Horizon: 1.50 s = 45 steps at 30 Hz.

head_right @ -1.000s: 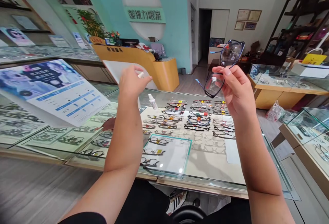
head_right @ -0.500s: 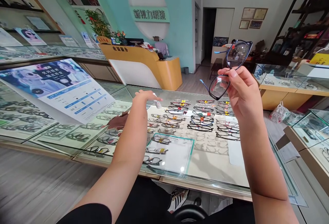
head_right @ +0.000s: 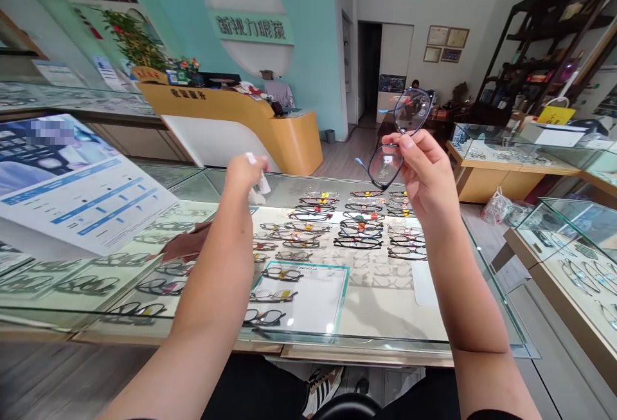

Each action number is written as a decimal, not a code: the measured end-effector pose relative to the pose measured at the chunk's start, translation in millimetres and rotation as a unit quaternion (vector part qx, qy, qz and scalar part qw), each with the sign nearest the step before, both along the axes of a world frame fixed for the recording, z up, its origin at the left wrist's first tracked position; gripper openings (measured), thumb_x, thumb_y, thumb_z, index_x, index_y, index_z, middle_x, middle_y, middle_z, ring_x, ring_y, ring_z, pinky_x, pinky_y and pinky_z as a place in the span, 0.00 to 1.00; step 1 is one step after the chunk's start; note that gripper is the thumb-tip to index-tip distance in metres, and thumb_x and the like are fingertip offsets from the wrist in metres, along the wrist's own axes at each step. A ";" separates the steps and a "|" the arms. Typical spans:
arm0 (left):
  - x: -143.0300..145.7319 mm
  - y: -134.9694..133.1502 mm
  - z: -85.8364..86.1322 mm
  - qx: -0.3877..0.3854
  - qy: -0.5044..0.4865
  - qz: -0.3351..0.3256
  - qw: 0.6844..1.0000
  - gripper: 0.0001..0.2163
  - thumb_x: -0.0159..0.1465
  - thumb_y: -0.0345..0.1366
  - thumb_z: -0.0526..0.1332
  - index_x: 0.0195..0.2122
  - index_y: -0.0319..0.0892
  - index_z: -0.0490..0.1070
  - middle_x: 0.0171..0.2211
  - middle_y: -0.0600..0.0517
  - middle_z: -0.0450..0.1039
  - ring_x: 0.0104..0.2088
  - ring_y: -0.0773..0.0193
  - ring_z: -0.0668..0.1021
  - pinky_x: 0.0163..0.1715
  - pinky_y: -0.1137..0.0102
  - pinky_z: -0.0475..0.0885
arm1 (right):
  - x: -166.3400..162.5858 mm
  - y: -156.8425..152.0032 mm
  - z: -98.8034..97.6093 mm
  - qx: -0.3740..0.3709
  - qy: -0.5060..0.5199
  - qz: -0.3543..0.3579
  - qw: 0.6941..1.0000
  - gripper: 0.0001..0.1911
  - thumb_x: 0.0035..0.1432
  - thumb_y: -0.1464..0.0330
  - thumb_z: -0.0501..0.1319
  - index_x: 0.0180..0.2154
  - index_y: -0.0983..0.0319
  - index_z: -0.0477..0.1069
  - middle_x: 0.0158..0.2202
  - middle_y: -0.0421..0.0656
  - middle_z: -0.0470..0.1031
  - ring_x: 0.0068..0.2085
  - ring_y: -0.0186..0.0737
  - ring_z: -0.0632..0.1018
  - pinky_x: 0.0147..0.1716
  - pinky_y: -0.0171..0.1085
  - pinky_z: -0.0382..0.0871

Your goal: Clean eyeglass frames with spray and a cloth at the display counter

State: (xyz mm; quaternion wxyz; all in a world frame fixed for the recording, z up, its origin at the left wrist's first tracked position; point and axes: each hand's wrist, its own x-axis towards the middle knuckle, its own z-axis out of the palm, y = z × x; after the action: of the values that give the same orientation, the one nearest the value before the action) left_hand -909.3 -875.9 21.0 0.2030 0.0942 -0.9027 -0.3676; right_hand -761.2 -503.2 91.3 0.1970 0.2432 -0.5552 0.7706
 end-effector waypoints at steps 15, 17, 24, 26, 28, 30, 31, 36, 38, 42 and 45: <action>94.1 139.5 52.9 0.396 0.081 -0.468 0.786 0.27 0.57 0.47 0.80 0.43 0.47 0.62 0.47 0.50 0.80 0.35 0.64 0.78 0.31 0.69 0.74 | -12.7 -8.1 -8.4 -0.004 -0.038 -0.008 0.999 0.26 0.57 0.51 0.77 0.32 0.57 0.65 0.44 0.38 0.85 0.45 0.34 0.84 0.46 0.34 0.79; 92.7 147.6 48.5 0.419 0.090 -0.457 0.779 0.26 0.60 0.51 0.78 0.46 0.46 0.65 0.52 0.48 0.82 0.37 0.64 0.80 0.33 0.69 0.76 | -16.0 -9.2 -10.2 -0.009 -0.043 -0.013 0.999 0.26 0.57 0.51 0.78 0.31 0.57 0.64 0.43 0.38 0.85 0.43 0.33 0.83 0.46 0.34 0.78; 79.2 157.9 42.3 0.482 0.143 -0.407 0.763 0.25 0.64 0.54 0.76 0.54 0.48 0.73 0.49 0.51 0.83 0.37 0.66 0.82 0.32 0.73 0.77 | -16.4 -13.2 -13.1 -0.017 -0.077 0.057 0.995 0.28 0.50 0.53 0.81 0.31 0.57 0.65 0.38 0.36 0.82 0.39 0.33 0.81 0.44 0.36 0.81; 76.4 157.1 41.6 0.478 0.152 -0.395 0.770 0.24 0.66 0.54 0.74 0.57 0.50 0.73 0.48 0.51 0.83 0.38 0.65 0.83 0.32 0.73 0.78 | -14.9 -16.2 -13.9 -0.012 -0.087 0.082 0.993 0.28 0.50 0.52 0.81 0.32 0.57 0.65 0.38 0.37 0.82 0.40 0.34 0.81 0.45 0.38 0.82; 75.5 157.3 41.4 0.473 0.153 -0.397 0.771 0.25 0.68 0.55 0.72 0.60 0.51 0.72 0.49 0.51 0.82 0.42 0.63 0.84 0.36 0.72 0.80 | -13.9 -19.7 -15.2 -0.006 -0.093 0.099 0.991 0.27 0.51 0.52 0.81 0.32 0.57 0.66 0.39 0.38 0.82 0.41 0.35 0.82 0.47 0.41 0.83; 76.5 158.9 41.6 0.469 0.145 -0.408 0.770 0.26 0.69 0.55 0.71 0.62 0.51 0.71 0.51 0.49 0.83 0.46 0.61 0.85 0.41 0.69 0.82 | -13.6 -22.5 -16.5 -0.003 -0.097 0.105 0.990 0.27 0.52 0.51 0.80 0.33 0.56 0.66 0.40 0.38 0.82 0.41 0.37 0.82 0.48 0.42 0.83; 77.5 160.1 41.7 0.468 0.138 -0.414 0.768 0.26 0.69 0.54 0.71 0.63 0.51 0.71 0.51 0.49 0.83 0.48 0.60 0.85 0.44 0.68 0.83 | -13.6 -23.4 -17.0 -0.002 -0.098 0.104 0.990 0.27 0.52 0.51 0.80 0.33 0.56 0.66 0.40 0.39 0.82 0.42 0.37 0.82 0.49 0.43 0.83; 82.3 164.4 41.3 0.483 0.123 -0.431 0.752 0.23 0.68 0.51 0.73 0.58 0.47 0.72 0.57 0.46 0.82 0.56 0.56 0.84 0.51 0.65 0.83 | -13.0 -24.4 -16.7 0.002 -0.092 0.100 0.991 0.27 0.52 0.50 0.80 0.32 0.56 0.66 0.40 0.39 0.82 0.43 0.38 0.82 0.50 0.43 0.83; 84.0 164.8 41.0 0.484 0.115 -0.438 0.749 0.23 0.66 0.50 0.74 0.55 0.46 0.72 0.59 0.45 0.81 0.57 0.55 0.84 0.49 0.65 0.84 | -12.6 -25.2 -16.4 0.000 -0.087 0.104 0.991 0.27 0.51 0.51 0.80 0.32 0.56 0.66 0.39 0.39 0.82 0.43 0.38 0.82 0.50 0.42 0.83; 87.0 165.0 40.7 0.480 0.085 -0.463 0.740 0.23 0.63 0.44 0.77 0.51 0.46 0.69 0.57 0.45 0.81 0.56 0.52 0.84 0.46 0.63 0.85 | -12.6 -28.3 -17.2 -0.001 -0.079 0.108 0.991 0.27 0.52 0.51 0.80 0.31 0.56 0.66 0.37 0.38 0.81 0.41 0.37 0.82 0.48 0.41 0.83; 86.4 164.8 40.0 0.489 0.084 -0.452 0.741 0.20 0.64 0.40 0.75 0.51 0.47 0.66 0.49 0.49 0.82 0.54 0.53 0.85 0.47 0.61 0.86 | -12.4 -29.0 -17.9 0.003 -0.085 0.112 0.990 0.26 0.52 0.51 0.80 0.31 0.56 0.66 0.37 0.38 0.81 0.41 0.37 0.82 0.48 0.41 0.83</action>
State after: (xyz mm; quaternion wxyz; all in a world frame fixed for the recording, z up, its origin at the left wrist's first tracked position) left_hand -822.9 -711.0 61.0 0.0145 -0.2700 -0.5149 -0.8135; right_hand -773.7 -532.2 73.5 0.0610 0.2380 -0.5414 0.8040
